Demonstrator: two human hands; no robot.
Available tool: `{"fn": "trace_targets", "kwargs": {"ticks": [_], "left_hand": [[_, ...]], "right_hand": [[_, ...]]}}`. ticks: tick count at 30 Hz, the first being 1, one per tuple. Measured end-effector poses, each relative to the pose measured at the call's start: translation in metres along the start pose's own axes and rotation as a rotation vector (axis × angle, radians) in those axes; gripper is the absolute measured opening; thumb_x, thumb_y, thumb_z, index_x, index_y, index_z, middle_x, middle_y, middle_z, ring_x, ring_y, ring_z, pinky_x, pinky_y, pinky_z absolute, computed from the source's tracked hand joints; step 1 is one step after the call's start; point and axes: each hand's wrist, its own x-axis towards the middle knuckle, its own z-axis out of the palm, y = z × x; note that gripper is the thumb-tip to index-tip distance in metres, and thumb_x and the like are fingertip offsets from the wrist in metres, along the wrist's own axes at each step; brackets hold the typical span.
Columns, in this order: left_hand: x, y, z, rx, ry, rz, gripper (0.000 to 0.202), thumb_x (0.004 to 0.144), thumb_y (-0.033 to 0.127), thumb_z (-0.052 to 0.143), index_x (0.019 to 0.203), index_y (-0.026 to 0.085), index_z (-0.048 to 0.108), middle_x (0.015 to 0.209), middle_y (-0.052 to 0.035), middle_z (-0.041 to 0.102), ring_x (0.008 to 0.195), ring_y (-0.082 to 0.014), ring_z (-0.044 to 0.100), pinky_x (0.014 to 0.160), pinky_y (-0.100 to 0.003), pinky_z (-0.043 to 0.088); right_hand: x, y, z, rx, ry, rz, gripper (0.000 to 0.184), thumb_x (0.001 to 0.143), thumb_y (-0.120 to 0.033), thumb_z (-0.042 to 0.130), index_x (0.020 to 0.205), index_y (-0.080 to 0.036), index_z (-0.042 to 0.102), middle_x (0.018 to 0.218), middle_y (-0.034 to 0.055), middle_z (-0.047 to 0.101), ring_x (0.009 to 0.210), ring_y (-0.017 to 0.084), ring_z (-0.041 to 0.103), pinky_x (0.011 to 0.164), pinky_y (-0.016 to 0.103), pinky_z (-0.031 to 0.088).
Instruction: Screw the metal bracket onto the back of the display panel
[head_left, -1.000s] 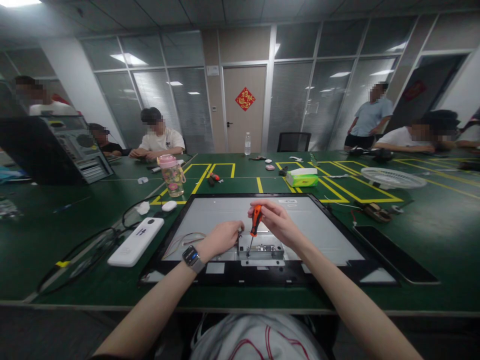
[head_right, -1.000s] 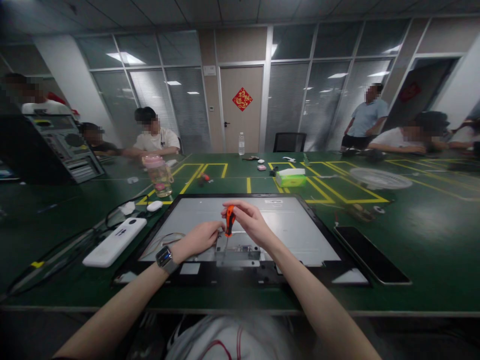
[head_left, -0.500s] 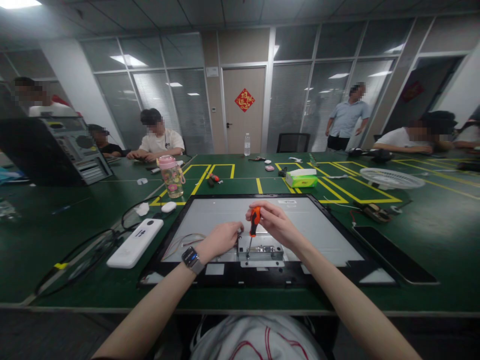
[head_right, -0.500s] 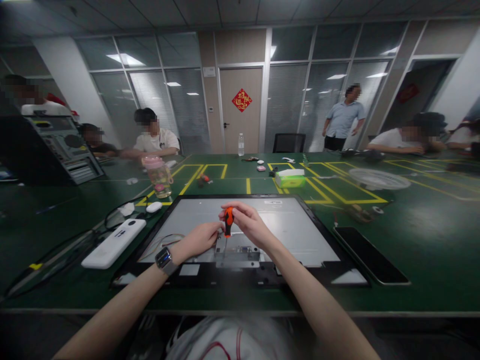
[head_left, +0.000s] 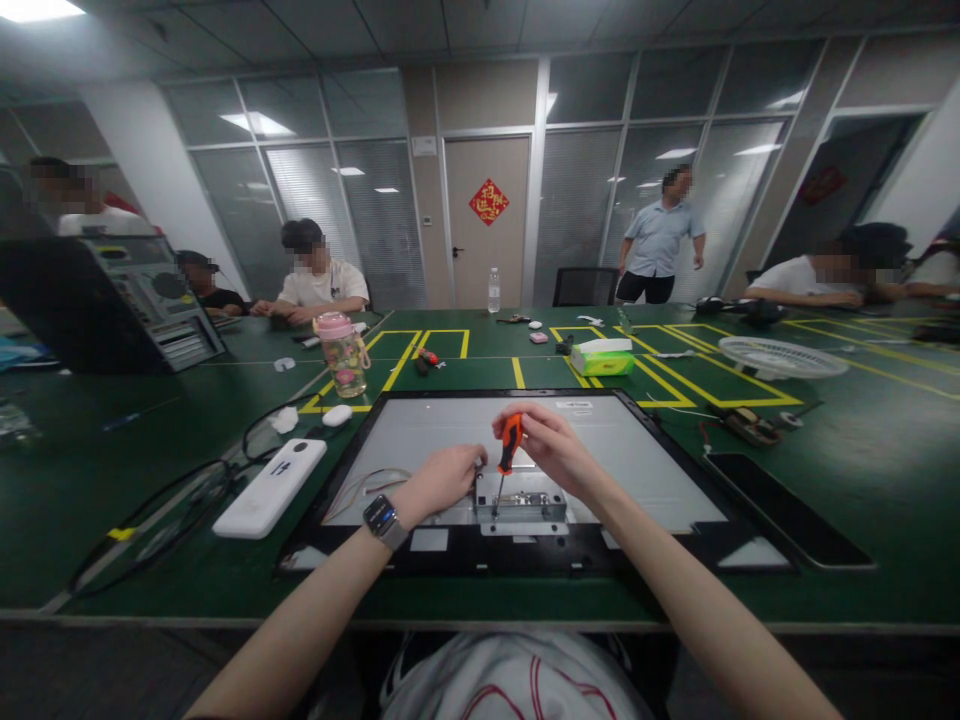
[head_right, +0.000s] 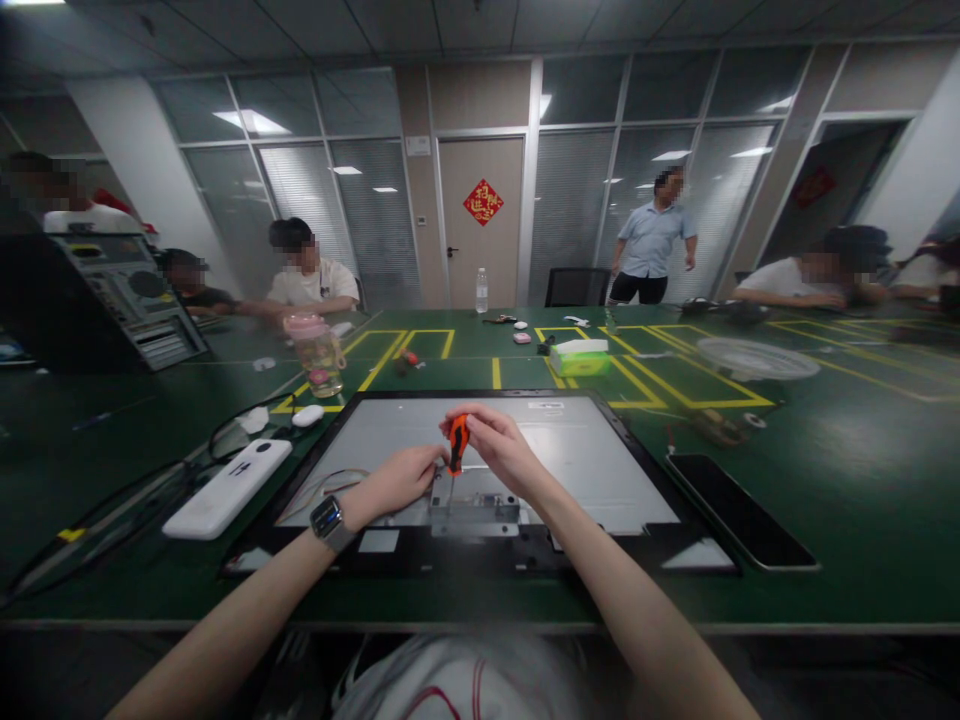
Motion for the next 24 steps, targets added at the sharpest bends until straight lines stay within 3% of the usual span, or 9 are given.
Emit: {"fn": "trace_targets", "kwargs": {"ticks": [4,10,16,24], "left_hand": [[-0.0005,0.0006,-0.0006,-0.002,-0.001,0.006,0.032,0.09,0.007,0.039,0.111,0.02,0.06,0.104,-0.0077,0.071,0.097,-0.0232,0.067,0.084,-0.031,0.047],[-0.0012,-0.0005,0.0002,0.001,0.007,0.0,0.03,0.09,0.008,0.039,0.109,0.02,0.06,0.1,-0.0079,0.071,0.094,-0.0237,0.067,0.081,-0.03,0.048],[-0.0009,-0.0018,0.001,-0.001,0.011,0.009,0.03,0.091,0.008,0.038,0.108,0.02,0.06,0.098,-0.0071,0.071,0.093,-0.023,0.067,0.08,-0.03,0.048],[-0.0007,0.0004,-0.0005,-0.005,0.006,0.0,0.029,0.091,0.009,0.04,0.108,0.02,0.06,0.1,-0.0082,0.071,0.093,-0.024,0.068,0.08,-0.031,0.048]], "right_hand": [[0.0001,0.0024,-0.0036,-0.06,0.019,-0.039,0.021,0.074,-0.042,0.078,0.083,-0.024,0.074,0.09,0.0027,0.068,0.082,0.017,0.064,0.078,0.032,0.052],[-0.0012,-0.0002,-0.0013,0.026,-0.05,0.014,0.025,0.082,-0.042,0.071,0.099,-0.024,0.073,0.087,0.0044,0.072,0.084,0.018,0.066,0.081,0.034,0.051],[-0.0003,0.0032,-0.0034,-0.013,-0.028,-0.025,0.021,0.074,-0.041,0.079,0.085,-0.024,0.075,0.092,0.0017,0.068,0.085,0.016,0.065,0.085,0.032,0.05],[-0.0006,0.0012,-0.0006,0.063,-0.064,0.023,0.025,0.081,-0.039,0.073,0.102,-0.024,0.072,0.091,0.0037,0.073,0.087,0.015,0.067,0.086,0.031,0.049]]}}
